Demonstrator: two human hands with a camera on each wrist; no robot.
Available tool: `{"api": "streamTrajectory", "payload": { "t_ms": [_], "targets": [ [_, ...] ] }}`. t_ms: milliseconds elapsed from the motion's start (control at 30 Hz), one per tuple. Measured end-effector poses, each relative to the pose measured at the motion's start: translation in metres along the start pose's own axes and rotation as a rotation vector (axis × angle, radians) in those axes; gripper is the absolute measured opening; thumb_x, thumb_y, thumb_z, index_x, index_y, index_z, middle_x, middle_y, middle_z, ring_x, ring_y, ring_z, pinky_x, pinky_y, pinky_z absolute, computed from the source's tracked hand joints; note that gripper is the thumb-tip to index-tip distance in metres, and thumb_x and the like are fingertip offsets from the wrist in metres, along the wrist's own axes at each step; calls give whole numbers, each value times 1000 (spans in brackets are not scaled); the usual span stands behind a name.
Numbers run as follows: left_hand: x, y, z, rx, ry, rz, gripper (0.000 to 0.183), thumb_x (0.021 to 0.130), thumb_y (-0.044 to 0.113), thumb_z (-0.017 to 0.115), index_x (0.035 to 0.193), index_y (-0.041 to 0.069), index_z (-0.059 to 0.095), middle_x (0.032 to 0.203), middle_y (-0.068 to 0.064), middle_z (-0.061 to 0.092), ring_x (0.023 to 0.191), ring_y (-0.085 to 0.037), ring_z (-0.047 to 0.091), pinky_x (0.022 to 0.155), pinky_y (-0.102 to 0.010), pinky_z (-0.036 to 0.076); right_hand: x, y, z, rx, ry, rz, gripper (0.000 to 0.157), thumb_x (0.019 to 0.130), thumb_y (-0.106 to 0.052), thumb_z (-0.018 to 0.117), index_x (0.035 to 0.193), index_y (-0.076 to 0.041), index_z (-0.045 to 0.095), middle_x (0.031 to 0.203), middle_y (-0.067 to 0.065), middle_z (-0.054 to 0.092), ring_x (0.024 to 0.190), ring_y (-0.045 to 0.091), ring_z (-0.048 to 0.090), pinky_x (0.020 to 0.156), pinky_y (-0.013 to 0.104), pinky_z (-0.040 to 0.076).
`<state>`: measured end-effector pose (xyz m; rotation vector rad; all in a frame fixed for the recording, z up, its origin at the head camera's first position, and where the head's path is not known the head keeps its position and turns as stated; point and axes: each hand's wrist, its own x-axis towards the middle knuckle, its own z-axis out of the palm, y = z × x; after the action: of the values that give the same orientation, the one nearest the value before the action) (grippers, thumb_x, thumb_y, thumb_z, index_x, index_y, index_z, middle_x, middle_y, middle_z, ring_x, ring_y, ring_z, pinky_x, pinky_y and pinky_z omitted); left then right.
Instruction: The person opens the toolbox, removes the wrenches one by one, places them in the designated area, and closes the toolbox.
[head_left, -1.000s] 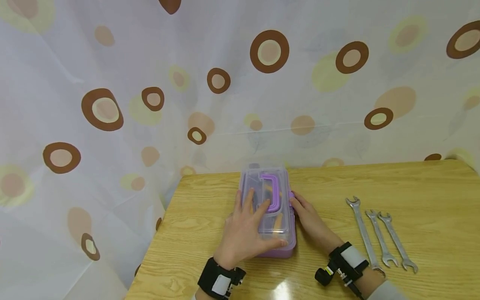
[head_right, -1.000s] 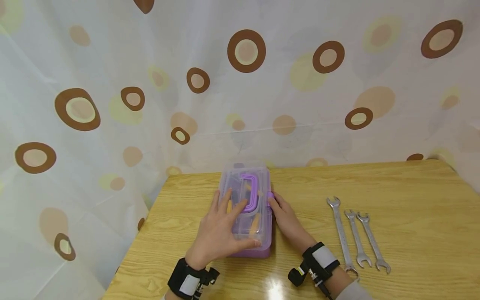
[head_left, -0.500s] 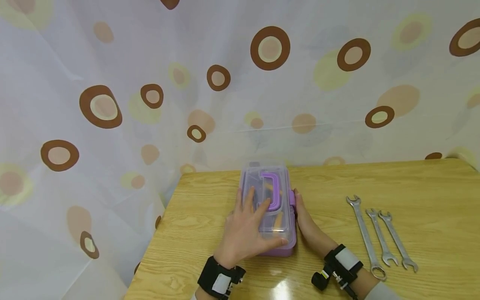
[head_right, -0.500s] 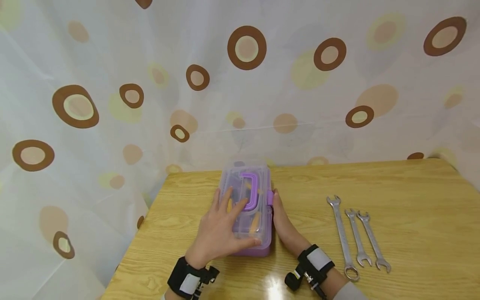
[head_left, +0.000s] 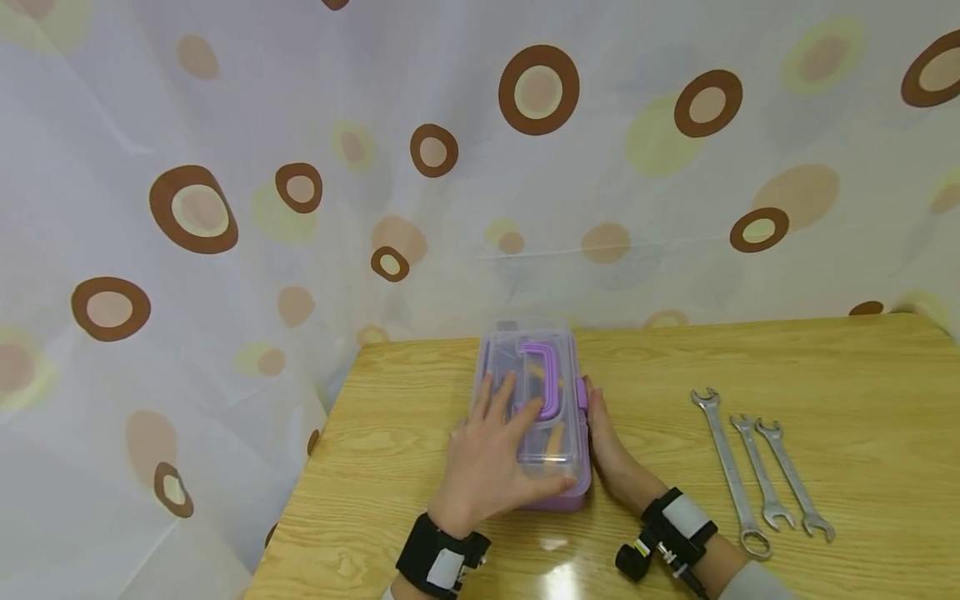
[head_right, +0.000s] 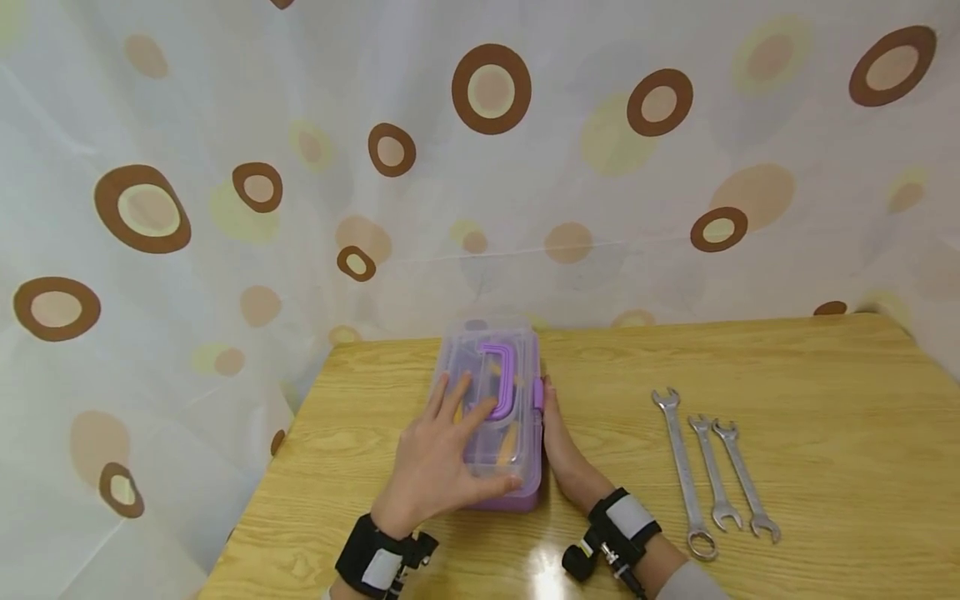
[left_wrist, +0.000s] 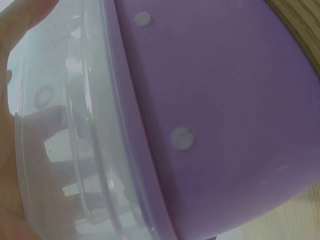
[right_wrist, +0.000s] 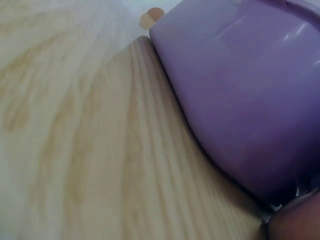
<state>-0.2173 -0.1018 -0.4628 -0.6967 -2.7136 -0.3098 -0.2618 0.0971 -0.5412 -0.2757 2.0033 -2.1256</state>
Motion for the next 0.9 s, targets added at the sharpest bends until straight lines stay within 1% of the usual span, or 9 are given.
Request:
{"api": "streamTrajectory", "payload": {
  "t_ms": [100, 267, 467, 567, 633, 700, 767, 833, 900],
  "targets": [
    [1, 0, -1, 0, 17, 6, 101, 68, 86, 73, 149, 27, 61, 165, -16, 40, 153, -48, 31, 90, -71, 53, 2, -2, 0, -30, 3, 9, 77, 106, -61, -7, 164, -13, -22, 172, 4, -28, 157, 26, -28, 123, 59, -18],
    [2, 0, -3, 5, 26, 11, 100, 68, 85, 74, 149, 27, 61, 165, -17, 41, 153, -48, 31, 90, -72, 53, 3, -3, 0, -37, 10, 22, 75, 107, -59, -7, 164, -14, -22, 172, 3, -28, 157, 25, -28, 124, 57, -18],
    [1, -1, -1, 9, -3, 1, 101, 69, 85, 73, 150, 27, 60, 167, -16, 38, 154, -48, 30, 94, -71, 52, 1, -2, 2, -38, 8, 36, 74, 107, -60, -7, 164, -16, -22, 172, 1, -29, 156, 24, -29, 124, 57, -17],
    [2, -1, -3, -27, -45, -24, 101, 69, 85, 74, 151, 27, 58, 169, -14, 34, 156, -45, 25, 98, -73, 49, 1, -2, 2, -32, 15, 34, 75, 107, -61, -6, 165, -17, -21, 172, 0, -27, 157, 23, -27, 125, 56, -16],
    [3, -2, -7, -87, -93, -54, 102, 70, 84, 74, 153, 28, 56, 171, -11, 30, 159, -42, 18, 103, -75, 43, 1, -3, 3, -28, 15, 37, 73, 108, -60, -5, 165, -18, -22, 172, 0, -27, 157, 24, -26, 125, 56, -16],
    [4, -3, -10, -176, -140, -91, 101, 72, 83, 74, 155, 28, 54, 173, -9, 26, 161, -39, 12, 108, -77, 36, 1, -4, 3, -36, 26, 45, 72, 108, -59, -3, 165, -18, -23, 172, 1, -28, 157, 25, -27, 125, 58, -16],
    [5, -5, -14, -287, -166, -122, 97, 77, 79, 73, 156, 26, 53, 173, -9, 25, 161, -38, 9, 112, -78, 29, 0, -5, 3, -47, 37, 53, 71, 109, -57, 0, 164, -19, -26, 171, 2, -30, 156, 27, -28, 123, 60, -17],
    [5, -7, -19, -428, -168, -162, 90, 84, 72, 72, 156, 22, 52, 173, -10, 25, 161, -38, 10, 116, -77, 24, -1, -8, 3, -55, 47, 63, 71, 110, -57, 3, 163, -22, -29, 171, 3, -32, 156, 29, -29, 123, 63, -17],
    [4, -9, -25, -556, -134, -215, 84, 90, 65, 71, 157, 18, 50, 172, -12, 26, 160, -39, 14, 118, -74, 22, -1, -11, 3, -53, 50, 66, 71, 111, -57, 7, 161, -26, -31, 172, 5, -29, 156, 30, -28, 122, 64, -16]
  ]
}}
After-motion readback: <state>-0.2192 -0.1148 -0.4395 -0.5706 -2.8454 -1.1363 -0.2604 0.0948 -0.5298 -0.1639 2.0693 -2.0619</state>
